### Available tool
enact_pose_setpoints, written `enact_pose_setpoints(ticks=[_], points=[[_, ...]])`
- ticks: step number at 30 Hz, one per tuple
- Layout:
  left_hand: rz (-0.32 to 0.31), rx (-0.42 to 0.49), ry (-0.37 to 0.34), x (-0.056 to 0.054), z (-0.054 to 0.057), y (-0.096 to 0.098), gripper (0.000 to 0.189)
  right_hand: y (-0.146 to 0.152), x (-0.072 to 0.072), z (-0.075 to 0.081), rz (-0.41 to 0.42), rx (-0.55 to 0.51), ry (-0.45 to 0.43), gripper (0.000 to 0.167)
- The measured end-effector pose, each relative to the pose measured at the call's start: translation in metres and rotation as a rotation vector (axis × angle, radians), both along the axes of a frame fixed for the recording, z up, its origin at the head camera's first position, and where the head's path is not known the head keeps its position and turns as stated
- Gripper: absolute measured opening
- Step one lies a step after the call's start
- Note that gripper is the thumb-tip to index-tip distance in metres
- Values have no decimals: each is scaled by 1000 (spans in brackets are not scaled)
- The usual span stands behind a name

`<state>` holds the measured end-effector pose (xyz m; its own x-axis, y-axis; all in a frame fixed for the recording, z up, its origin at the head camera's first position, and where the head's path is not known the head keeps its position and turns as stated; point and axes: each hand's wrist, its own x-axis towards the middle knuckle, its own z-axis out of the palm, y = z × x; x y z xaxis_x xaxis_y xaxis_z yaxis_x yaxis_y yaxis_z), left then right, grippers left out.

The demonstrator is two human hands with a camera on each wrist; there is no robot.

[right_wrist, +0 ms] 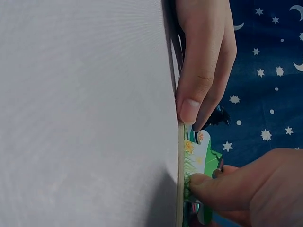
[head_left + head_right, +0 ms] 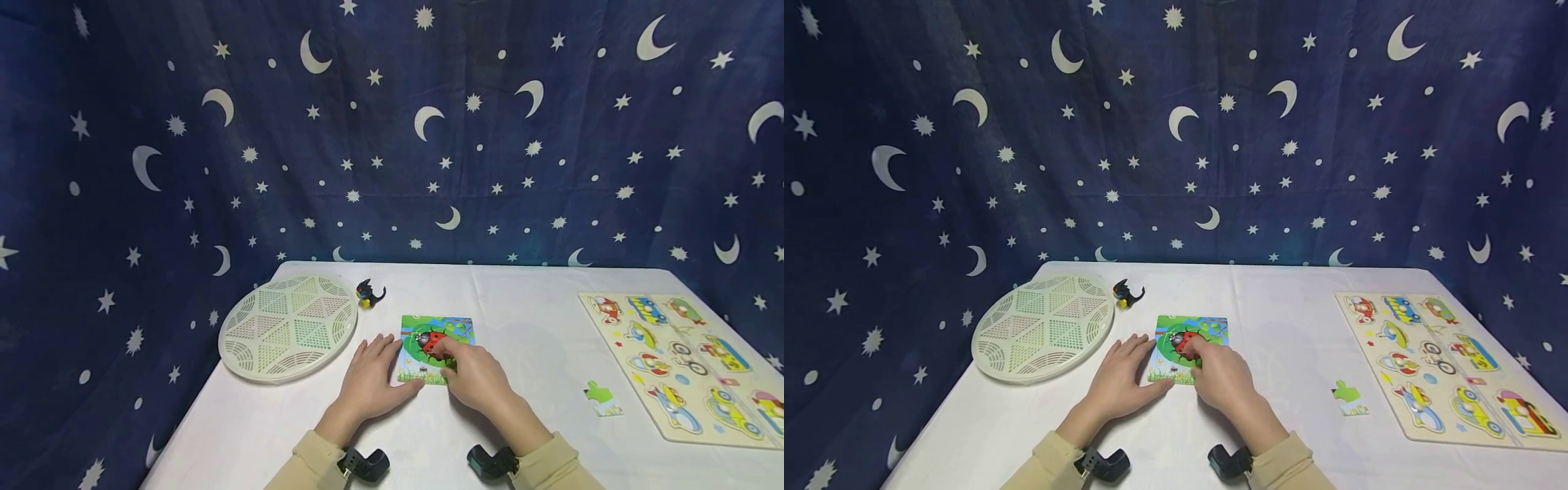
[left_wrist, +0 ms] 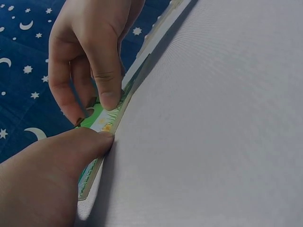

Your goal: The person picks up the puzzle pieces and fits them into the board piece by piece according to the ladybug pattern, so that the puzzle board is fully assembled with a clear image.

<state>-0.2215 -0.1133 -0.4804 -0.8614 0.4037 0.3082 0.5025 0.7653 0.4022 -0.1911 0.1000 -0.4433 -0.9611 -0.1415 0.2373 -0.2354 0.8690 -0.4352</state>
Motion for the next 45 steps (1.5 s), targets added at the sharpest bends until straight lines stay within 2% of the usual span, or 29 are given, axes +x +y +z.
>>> enact_pose_setpoints(ticks=[6, 13, 16, 19, 25, 29, 34, 39, 42, 45], points=[[0, 0, -2, 1, 1, 1, 83, 1, -3, 2, 4, 43, 12, 29], [4, -19, 3, 0, -1, 1, 83, 4, -6, 3, 20, 7, -52, 22], [5, -20, 2, -1, -1, 0, 83, 4, -5, 3, 11, 6, -49, 21], [5, -19, -2, -1, 0, 1, 83, 2, -1, 1, 12, 64, 9, 20], [4, -14, -1, -1, 0, 0, 83, -1, 13, -3, 85, 229, 213, 23], [4, -8, 2, -1, 0, 0, 83, 0, 18, -3, 93, 242, 220, 27], [2, -7, -7, 0, -1, 0, 83, 4, 24, -5, 69, 140, 109, 26], [-3, -14, -5, 1, 0, 2, 84, 25, 32, -7, 10, -128, -23, 34], [1, -21, 1, 0, 0, 1, 84, 45, 36, -5, -49, -260, -29, 39], [4, -22, -5, 0, 1, 0, 85, 65, 40, -1, -123, -293, -9, 37]])
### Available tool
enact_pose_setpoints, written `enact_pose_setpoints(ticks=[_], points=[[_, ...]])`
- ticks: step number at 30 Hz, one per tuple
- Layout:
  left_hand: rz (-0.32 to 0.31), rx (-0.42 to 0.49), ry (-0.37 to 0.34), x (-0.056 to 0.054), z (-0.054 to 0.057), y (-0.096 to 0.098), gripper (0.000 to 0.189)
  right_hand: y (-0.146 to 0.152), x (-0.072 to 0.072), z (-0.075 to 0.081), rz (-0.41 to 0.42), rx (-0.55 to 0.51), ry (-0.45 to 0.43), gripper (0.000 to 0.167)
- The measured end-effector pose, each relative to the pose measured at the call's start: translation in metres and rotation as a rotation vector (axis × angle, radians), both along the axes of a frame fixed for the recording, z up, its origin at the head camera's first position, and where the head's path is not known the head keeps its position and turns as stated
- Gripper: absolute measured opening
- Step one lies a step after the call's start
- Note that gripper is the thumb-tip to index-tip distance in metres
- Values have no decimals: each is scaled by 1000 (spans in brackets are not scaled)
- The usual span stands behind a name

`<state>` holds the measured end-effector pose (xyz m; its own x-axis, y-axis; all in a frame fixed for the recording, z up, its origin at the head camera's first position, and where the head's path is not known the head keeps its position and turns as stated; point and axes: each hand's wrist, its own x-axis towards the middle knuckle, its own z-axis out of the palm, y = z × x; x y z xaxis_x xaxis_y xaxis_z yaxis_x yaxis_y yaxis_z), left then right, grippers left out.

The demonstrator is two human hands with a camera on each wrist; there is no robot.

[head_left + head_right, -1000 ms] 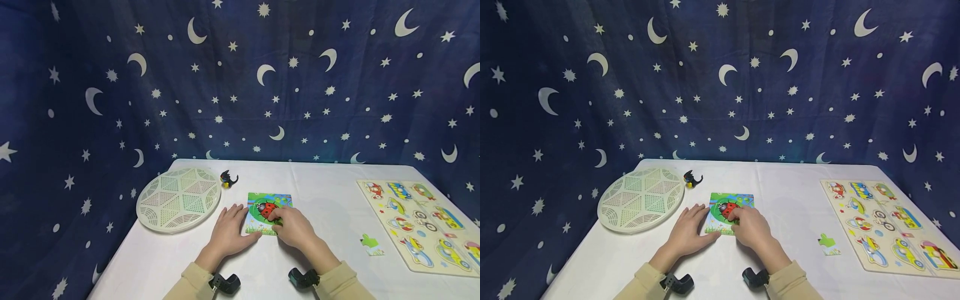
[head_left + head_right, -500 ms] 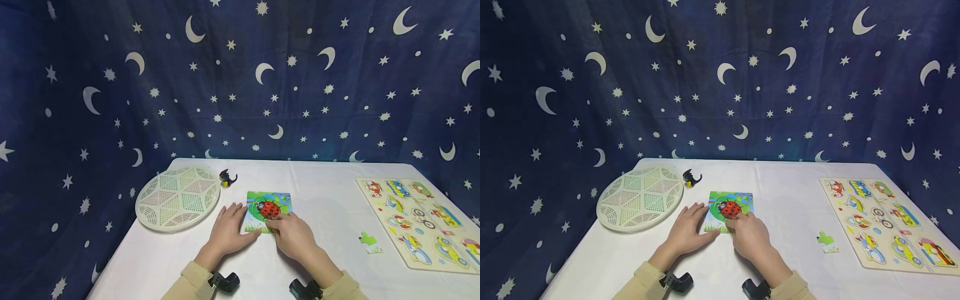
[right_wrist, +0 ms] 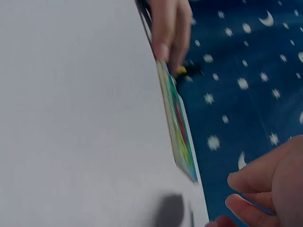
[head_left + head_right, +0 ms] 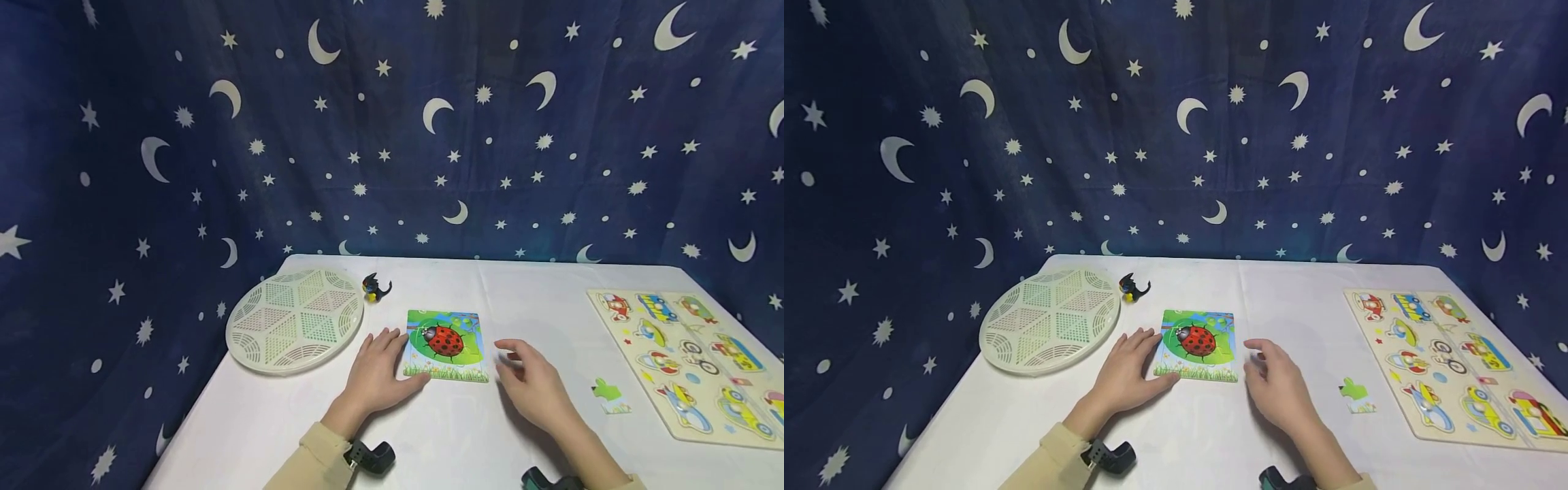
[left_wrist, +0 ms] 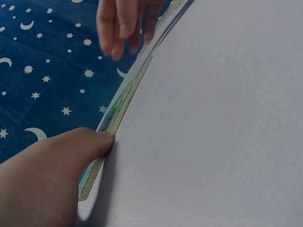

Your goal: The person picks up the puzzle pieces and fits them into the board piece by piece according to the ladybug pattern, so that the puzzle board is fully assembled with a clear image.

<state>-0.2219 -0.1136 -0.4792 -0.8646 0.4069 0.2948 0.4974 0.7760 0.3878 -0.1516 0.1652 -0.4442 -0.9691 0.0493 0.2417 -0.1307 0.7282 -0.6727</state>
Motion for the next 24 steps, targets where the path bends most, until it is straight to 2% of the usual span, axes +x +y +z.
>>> enact_pose_setpoints(ticks=[10, 13, 16, 20, 24], points=[[-4, 5, -16, 1, 3, 1, 85, 62, 16, 0, -187, 202, 40, 33], [-6, 1, -16, 1, 3, 2, 85, 74, 24, -2, -227, 275, 12, 37], [-7, -5, -9, 1, 3, 2, 86, 86, 31, -2, -274, 343, -71, 45], [-3, -9, -5, 0, 3, 2, 86, 105, 35, 1, -324, 398, -251, 62], [1, -9, -15, 1, 4, 0, 86, 122, 38, 0, -293, 427, -397, 73]])
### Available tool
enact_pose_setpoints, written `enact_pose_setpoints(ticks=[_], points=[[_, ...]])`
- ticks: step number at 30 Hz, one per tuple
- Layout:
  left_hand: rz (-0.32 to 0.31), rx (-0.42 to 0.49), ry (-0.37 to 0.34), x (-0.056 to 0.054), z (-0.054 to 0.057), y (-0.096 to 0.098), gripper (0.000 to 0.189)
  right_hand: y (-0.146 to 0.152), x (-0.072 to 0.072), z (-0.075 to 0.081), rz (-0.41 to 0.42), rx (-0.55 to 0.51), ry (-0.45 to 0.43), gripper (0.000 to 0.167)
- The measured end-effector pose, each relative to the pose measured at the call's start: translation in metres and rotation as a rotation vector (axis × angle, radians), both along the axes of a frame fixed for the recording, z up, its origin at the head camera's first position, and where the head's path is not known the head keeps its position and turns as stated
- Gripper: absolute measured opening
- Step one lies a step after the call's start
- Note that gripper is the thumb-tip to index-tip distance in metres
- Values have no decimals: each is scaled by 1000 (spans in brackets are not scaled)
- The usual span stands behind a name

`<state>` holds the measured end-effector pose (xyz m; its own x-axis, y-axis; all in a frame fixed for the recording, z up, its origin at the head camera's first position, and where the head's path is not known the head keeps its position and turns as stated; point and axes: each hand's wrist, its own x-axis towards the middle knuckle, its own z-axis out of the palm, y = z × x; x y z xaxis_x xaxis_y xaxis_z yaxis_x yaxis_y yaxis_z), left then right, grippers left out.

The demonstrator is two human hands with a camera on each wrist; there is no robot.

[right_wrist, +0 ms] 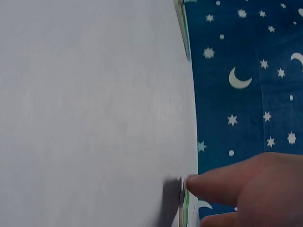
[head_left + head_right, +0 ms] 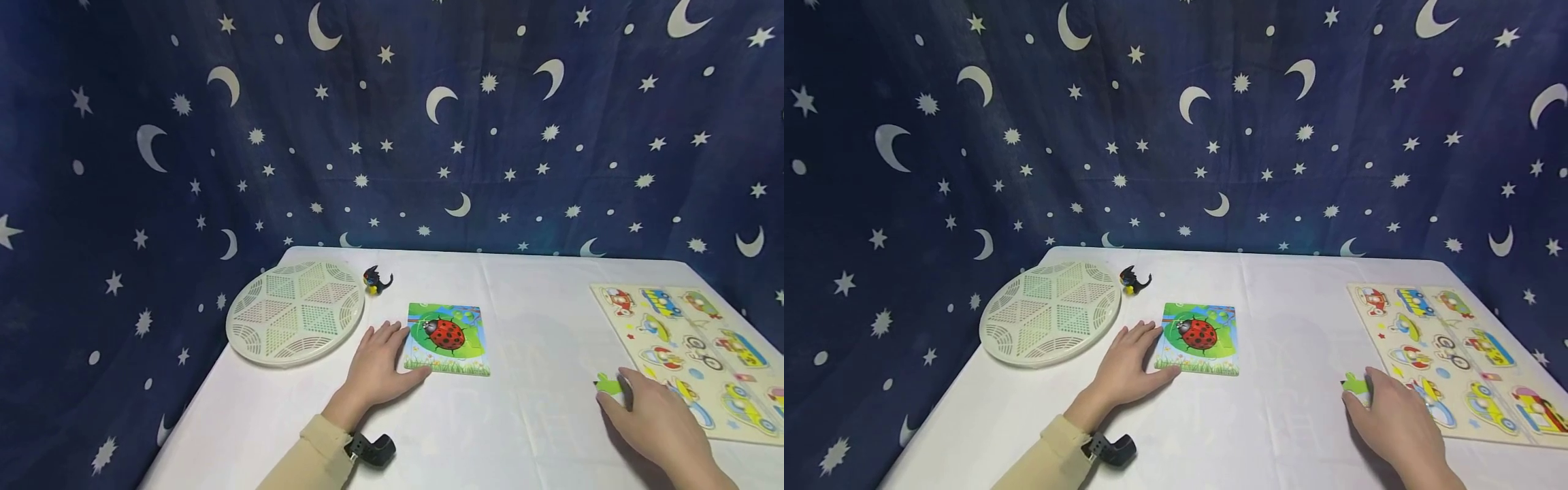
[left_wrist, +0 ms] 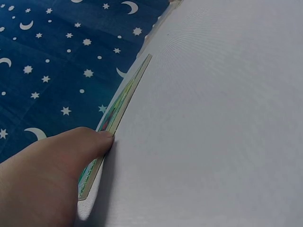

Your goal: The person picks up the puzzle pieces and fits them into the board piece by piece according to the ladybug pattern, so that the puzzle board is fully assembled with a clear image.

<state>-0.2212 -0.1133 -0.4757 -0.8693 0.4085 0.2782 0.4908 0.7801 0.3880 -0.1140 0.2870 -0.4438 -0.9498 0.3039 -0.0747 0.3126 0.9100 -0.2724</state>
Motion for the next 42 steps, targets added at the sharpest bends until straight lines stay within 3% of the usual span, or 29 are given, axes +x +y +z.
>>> enact_pose_setpoints(ticks=[4, 14, 18, 24, 30, 38, 42], points=[[-3, -1, -1, 0, 1, -1, 86, 10, 1, -1, 38, -15, -27, 72], [-3, 14, 1, 1, 0, 0, 84, 29, -5, 7, 113, -109, 9, 63], [-1, 15, 2, 1, 0, 0, 84, 36, -12, 7, 145, -160, -14, 66], [3, 8, -6, 1, 0, 1, 84, 41, -17, 6, 131, -220, -60, 73], [12, 3, -12, 1, 0, 0, 84, 39, -16, 4, 184, -224, 25, 58], [11, 12, -9, 2, 0, 0, 83, 24, -18, 3, 98, -337, 23, 44], [7, 10, -2, 1, -2, 1, 83, 13, -19, 6, 101, -373, 71, 37]])
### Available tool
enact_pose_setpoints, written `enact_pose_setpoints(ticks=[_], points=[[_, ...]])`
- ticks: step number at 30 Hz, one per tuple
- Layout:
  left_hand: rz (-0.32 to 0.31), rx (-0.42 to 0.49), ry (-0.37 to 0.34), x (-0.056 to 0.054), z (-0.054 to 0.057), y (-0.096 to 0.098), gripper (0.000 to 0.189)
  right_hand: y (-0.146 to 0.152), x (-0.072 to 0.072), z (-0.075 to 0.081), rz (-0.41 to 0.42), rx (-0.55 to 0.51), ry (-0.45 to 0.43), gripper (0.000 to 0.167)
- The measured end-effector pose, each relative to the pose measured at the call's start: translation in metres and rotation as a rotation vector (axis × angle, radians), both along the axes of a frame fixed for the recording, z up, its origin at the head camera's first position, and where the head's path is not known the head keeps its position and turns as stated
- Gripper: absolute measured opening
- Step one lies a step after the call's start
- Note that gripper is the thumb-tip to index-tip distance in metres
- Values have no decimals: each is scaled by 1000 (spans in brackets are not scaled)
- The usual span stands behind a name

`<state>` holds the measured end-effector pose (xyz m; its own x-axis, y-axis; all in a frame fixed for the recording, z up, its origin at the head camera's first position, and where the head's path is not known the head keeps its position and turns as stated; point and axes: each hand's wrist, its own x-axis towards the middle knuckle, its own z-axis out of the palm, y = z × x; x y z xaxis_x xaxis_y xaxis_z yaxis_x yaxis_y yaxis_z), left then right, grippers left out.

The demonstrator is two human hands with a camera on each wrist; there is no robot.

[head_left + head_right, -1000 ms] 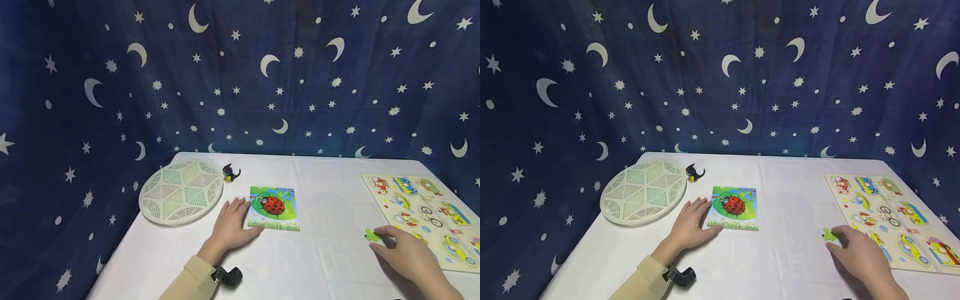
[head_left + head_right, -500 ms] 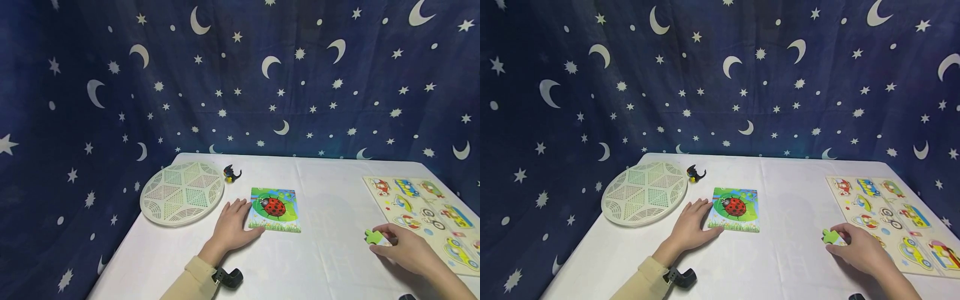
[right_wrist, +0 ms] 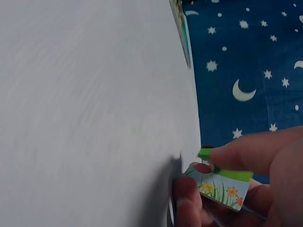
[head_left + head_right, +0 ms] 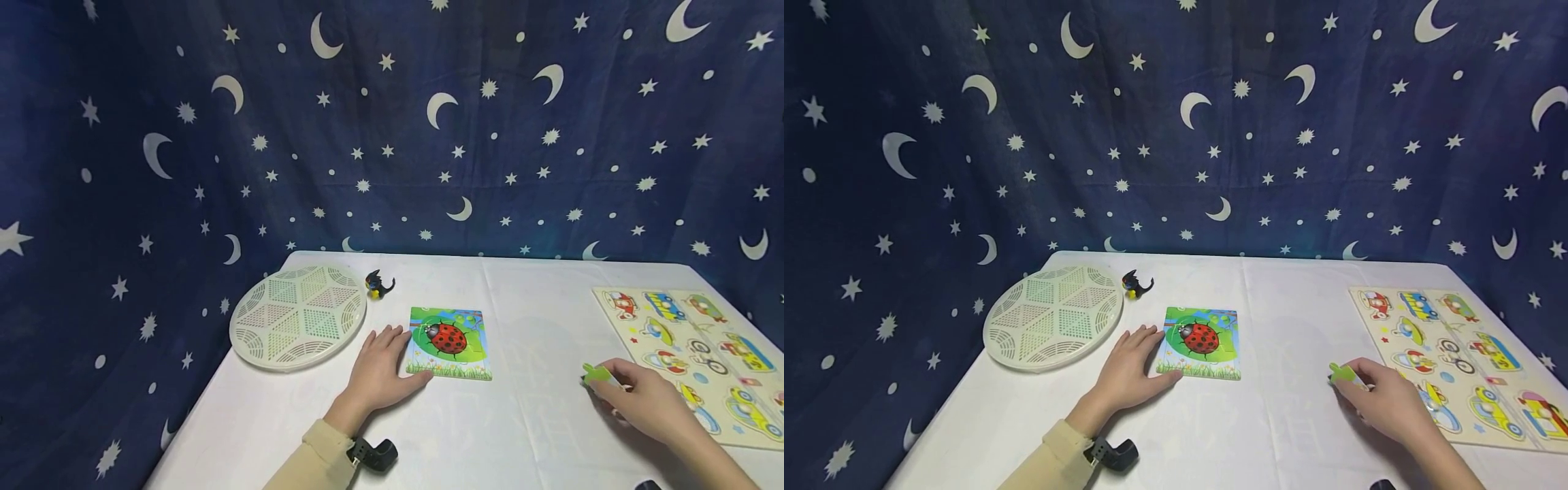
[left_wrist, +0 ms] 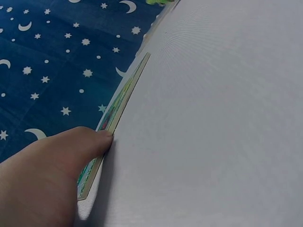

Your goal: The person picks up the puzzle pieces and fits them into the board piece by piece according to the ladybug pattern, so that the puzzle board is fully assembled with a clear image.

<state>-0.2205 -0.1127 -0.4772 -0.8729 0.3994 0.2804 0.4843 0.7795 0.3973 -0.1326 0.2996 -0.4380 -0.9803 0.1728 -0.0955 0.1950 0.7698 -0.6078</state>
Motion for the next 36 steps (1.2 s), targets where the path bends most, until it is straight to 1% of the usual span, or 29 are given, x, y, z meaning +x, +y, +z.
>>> enact_pose_setpoints(ticks=[6, 8, 11, 13, 15, 20, 27, 31, 36], points=[[3, -4, -1, 0, 1, 0, 84, -20, 2, 3, 69, -138, 124, 31], [2, -5, 1, 0, 1, 0, 84, -27, 2, 2, 89, -119, 162, 29], [2, -7, -2, 0, 1, 1, 84, -36, 1, -2, 97, -66, 205, 27], [2, -8, -4, 0, 1, 1, 84, -41, 0, -3, 89, -20, 213, 28], [2, -7, -8, 0, 1, 1, 84, -44, -1, -4, 82, 3, 213, 30], [-2, -8, -9, 0, 1, 1, 84, -50, -5, -2, 94, 61, 207, 31], [-5, -18, -1, 0, 1, 0, 85, -54, -7, 2, 107, 73, 186, 25], [-5, -9, 5, 0, 2, 0, 85, -56, -6, 2, 114, 75, 208, 24], [-9, -6, 11, 0, 2, 0, 85, -63, -8, -2, 122, 62, 244, 24]])
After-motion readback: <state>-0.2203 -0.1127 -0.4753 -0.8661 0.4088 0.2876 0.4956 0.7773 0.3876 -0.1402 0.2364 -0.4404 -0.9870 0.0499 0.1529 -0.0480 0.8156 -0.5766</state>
